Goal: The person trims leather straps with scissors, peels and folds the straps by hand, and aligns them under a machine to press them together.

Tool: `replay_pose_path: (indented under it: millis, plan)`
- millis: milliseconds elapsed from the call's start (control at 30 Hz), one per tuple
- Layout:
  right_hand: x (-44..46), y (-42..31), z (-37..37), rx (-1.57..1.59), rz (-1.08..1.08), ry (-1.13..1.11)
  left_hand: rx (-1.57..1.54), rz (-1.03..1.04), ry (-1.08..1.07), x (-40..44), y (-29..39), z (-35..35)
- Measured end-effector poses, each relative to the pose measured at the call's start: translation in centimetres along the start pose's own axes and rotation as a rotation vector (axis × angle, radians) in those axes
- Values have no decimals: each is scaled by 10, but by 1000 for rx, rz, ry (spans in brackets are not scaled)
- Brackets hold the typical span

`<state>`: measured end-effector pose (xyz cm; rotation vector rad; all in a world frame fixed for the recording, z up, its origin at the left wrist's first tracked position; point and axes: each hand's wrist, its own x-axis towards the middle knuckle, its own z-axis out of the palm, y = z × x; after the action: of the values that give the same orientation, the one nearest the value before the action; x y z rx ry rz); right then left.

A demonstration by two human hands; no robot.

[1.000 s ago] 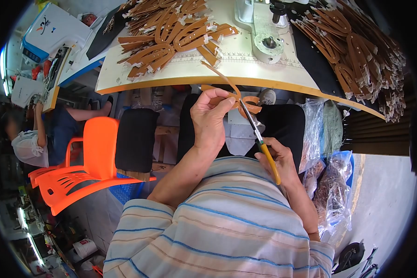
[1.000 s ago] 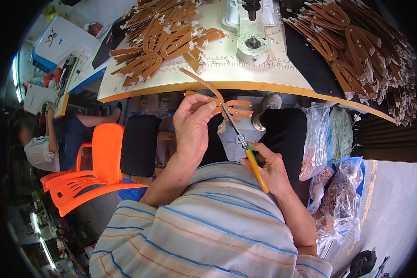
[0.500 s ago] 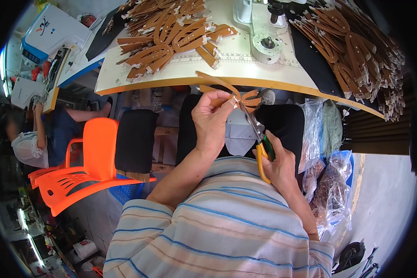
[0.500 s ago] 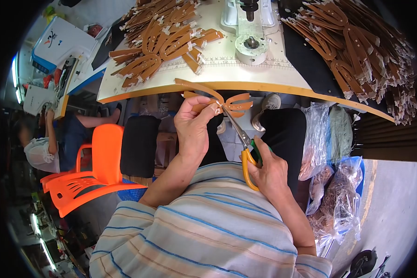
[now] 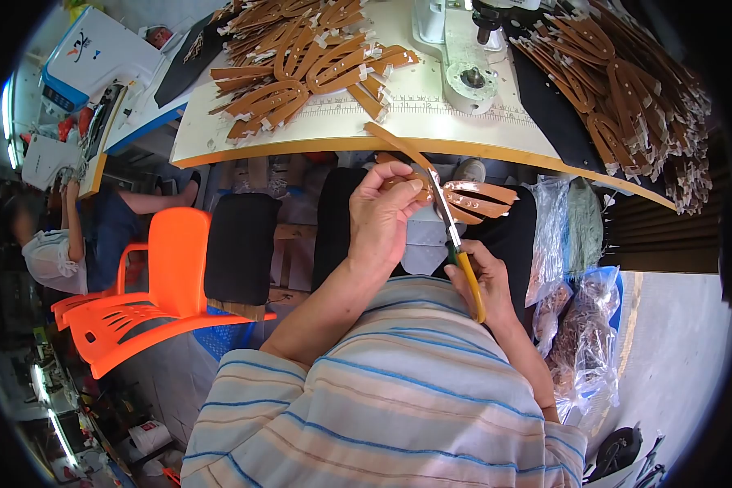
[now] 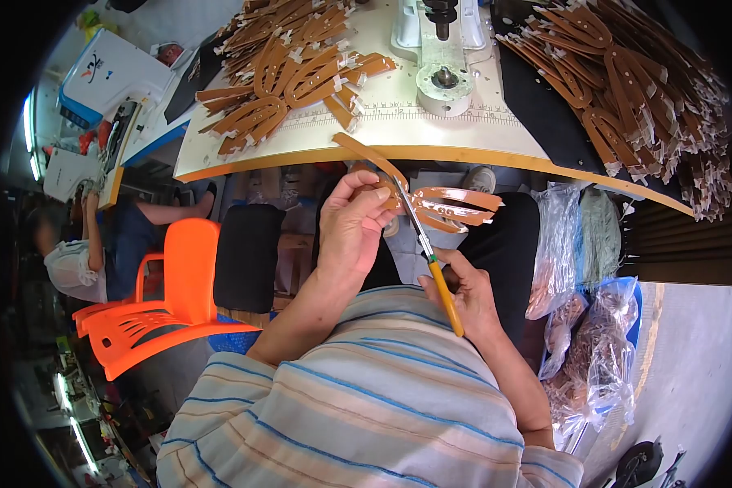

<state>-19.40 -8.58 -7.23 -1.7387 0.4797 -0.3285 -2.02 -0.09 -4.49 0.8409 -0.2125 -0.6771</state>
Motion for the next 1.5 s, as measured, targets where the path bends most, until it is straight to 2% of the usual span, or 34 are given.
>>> replay_pose_path:
  millis: [67,200,300,333,433,600,700,867,967,1000,1100,1133,1233,1267,1367,1400,1500]
  plan:
    - [-1,-2,-2,37,23,-30,0,-22,-13,-1,2,3]
    - [-7,-12,-6,-30,-30,65,63,68,77,1,9,7]
    - [-11,-19,-15,-9,-41,300,89,52,62,-4,8,5]
    - [-10,-18,-18,-12,-38,306,86,47,59,-7,7,6]
    - [7,-14,-27,-65,-275,515,112,16,5,-14,10,10]
    - [13,-32,-22,-93,-264,450,114,-126,-46,-26,18,20]
    - [21,-23,-17,18,-158,270,134,-180,-108,-30,22,24]
    - [21,-13,-19,246,17,142,273,-168,-190,-31,23,20]
    - [19,-28,-27,406,82,51,945,-87,-201,-32,35,17]
    - [18,-31,-29,405,82,50,944,-87,-200,-33,36,19]
    - [16,-39,-36,476,203,-8,1565,892,-251,-36,37,24]
    - [14,-42,-37,475,206,-7,1564,889,-251,-35,35,24]
    - [12,-51,-42,527,299,-115,1503,976,-456,-25,31,25]
    - [11,-54,-43,526,301,-114,1501,975,-456,-22,27,20]
    - [10,-59,-43,650,356,-140,1291,786,-744,-13,11,-7]
    - [10,-57,-44,650,358,-138,1289,783,-745,-15,12,-6]
    - [13,-46,-50,619,303,-143,1284,539,-755,-25,19,1]
